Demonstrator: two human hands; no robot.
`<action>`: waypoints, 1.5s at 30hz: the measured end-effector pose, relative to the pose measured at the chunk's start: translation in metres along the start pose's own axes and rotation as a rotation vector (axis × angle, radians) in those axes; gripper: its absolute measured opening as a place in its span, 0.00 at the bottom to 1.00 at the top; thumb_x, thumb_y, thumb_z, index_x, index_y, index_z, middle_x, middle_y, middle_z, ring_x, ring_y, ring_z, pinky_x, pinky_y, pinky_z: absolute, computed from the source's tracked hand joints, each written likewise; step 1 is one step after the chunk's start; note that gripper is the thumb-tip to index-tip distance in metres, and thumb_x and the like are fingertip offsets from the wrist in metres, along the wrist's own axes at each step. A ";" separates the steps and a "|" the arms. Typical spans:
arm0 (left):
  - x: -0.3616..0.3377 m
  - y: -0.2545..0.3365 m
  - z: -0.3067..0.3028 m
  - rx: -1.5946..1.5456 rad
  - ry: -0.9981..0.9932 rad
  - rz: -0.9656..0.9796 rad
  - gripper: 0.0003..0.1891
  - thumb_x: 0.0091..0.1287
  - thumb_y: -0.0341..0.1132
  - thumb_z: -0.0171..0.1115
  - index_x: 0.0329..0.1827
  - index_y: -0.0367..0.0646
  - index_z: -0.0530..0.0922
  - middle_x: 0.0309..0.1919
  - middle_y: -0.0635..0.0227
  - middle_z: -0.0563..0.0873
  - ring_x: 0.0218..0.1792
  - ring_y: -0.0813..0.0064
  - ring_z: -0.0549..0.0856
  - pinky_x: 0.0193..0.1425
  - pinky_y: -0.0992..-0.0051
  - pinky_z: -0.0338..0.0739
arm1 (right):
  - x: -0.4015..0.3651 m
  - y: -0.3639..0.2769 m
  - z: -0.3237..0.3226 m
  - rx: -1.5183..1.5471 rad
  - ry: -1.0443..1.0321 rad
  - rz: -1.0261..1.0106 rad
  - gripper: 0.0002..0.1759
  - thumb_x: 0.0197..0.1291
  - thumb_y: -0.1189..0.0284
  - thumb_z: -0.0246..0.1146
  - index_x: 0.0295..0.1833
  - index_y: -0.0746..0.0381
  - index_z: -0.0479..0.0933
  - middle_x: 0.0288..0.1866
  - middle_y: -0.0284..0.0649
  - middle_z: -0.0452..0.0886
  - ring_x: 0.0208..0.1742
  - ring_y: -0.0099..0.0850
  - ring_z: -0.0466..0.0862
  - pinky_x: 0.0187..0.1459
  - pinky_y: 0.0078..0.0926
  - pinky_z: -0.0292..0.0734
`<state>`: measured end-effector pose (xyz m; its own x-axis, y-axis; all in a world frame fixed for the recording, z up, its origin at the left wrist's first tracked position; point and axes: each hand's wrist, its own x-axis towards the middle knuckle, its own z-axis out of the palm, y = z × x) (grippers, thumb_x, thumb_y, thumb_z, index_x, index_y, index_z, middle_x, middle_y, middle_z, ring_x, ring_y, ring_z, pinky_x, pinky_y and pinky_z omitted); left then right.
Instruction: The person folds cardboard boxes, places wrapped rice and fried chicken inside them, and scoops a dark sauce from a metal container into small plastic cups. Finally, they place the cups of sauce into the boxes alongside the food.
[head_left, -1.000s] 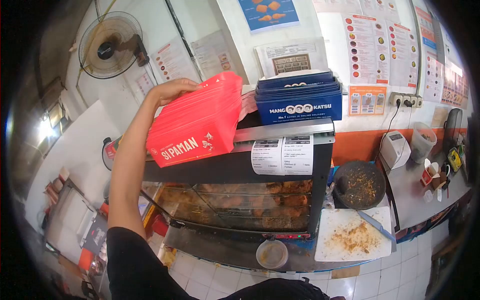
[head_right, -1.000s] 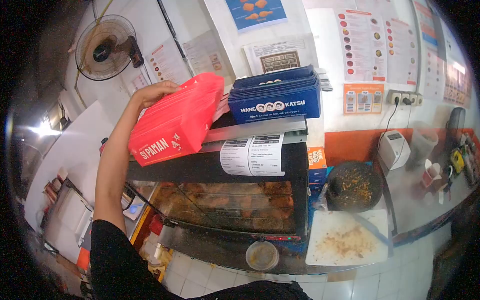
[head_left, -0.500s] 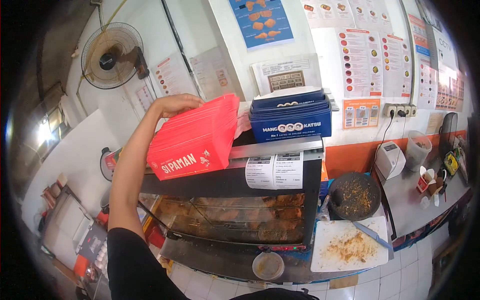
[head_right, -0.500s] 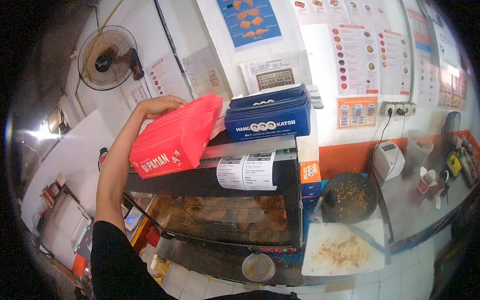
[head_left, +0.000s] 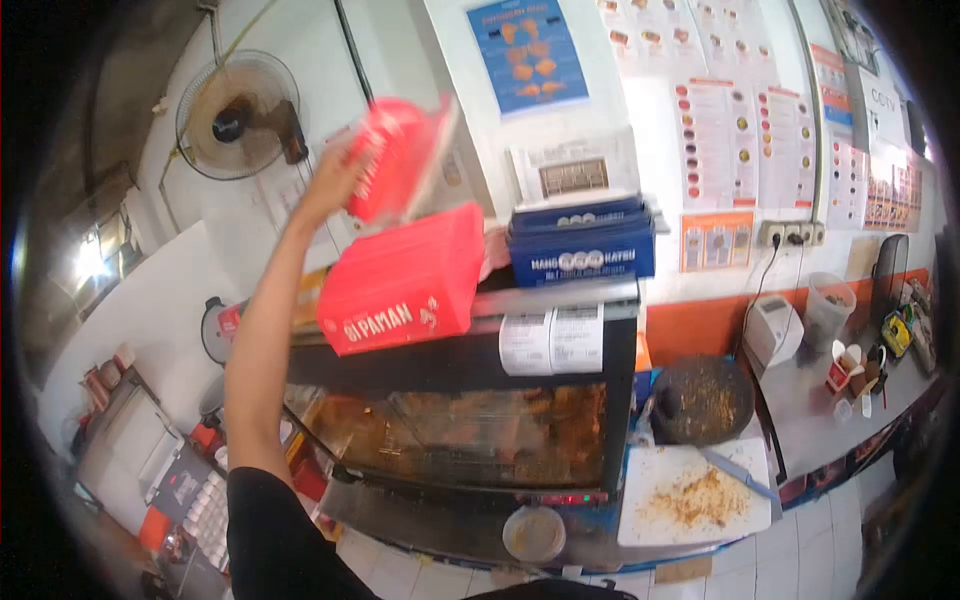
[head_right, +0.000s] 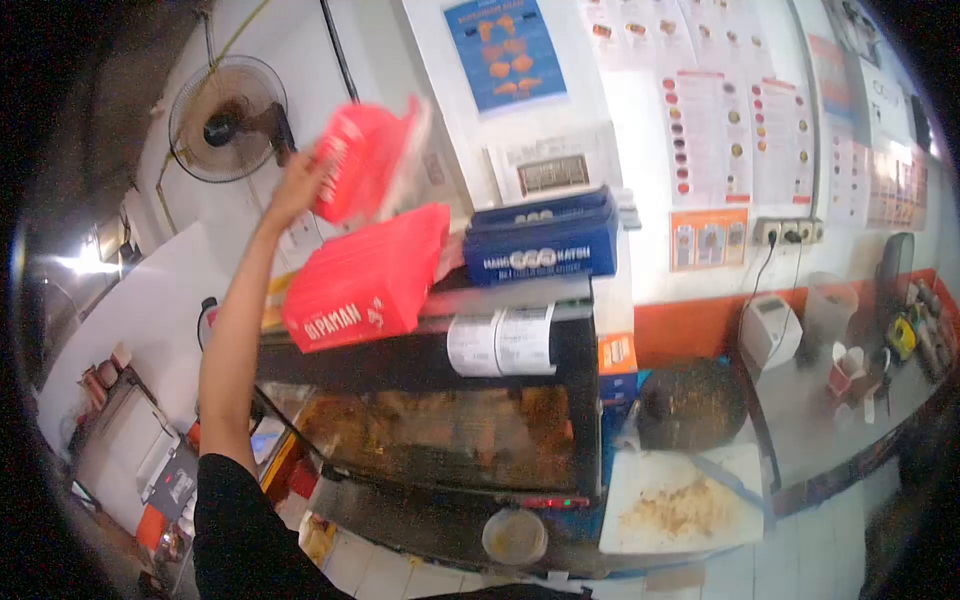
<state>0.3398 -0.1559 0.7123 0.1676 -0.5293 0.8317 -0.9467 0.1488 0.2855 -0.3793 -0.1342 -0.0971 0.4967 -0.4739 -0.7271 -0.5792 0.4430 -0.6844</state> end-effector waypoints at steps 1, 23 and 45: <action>0.002 -0.008 -0.015 -0.112 0.137 -0.037 0.17 0.73 0.37 0.64 0.59 0.35 0.83 0.38 0.73 0.88 0.37 0.83 0.81 0.44 0.76 0.78 | 0.003 0.005 -0.004 -0.037 -0.038 0.004 0.18 0.70 0.64 0.63 0.60 0.62 0.80 0.55 0.42 0.88 0.51 0.32 0.87 0.53 0.36 0.83; -0.788 0.245 -0.302 0.621 1.007 -0.998 0.20 0.77 0.43 0.64 0.57 0.31 0.81 0.47 0.65 0.86 0.45 0.78 0.82 0.50 0.75 0.77 | 0.147 -0.251 0.244 0.053 0.026 -0.168 0.17 0.71 0.70 0.63 0.56 0.72 0.73 0.32 0.53 0.86 0.27 0.41 0.89 0.26 0.35 0.88; -0.856 0.215 -0.268 0.349 1.023 -1.447 0.13 0.76 0.36 0.64 0.41 0.33 0.86 0.24 0.78 0.82 0.29 0.89 0.76 0.33 0.80 0.76 | 0.228 -0.372 0.696 -0.093 -0.642 -0.250 0.11 0.69 0.74 0.59 0.51 0.70 0.77 0.41 0.45 0.84 0.43 0.36 0.87 0.44 0.33 0.87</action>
<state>0.0661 0.5534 0.1893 0.7824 0.6227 0.0132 0.1021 -0.1491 0.9835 0.3996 0.1229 -0.0462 0.8900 0.0034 -0.4559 -0.4360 0.2987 -0.8489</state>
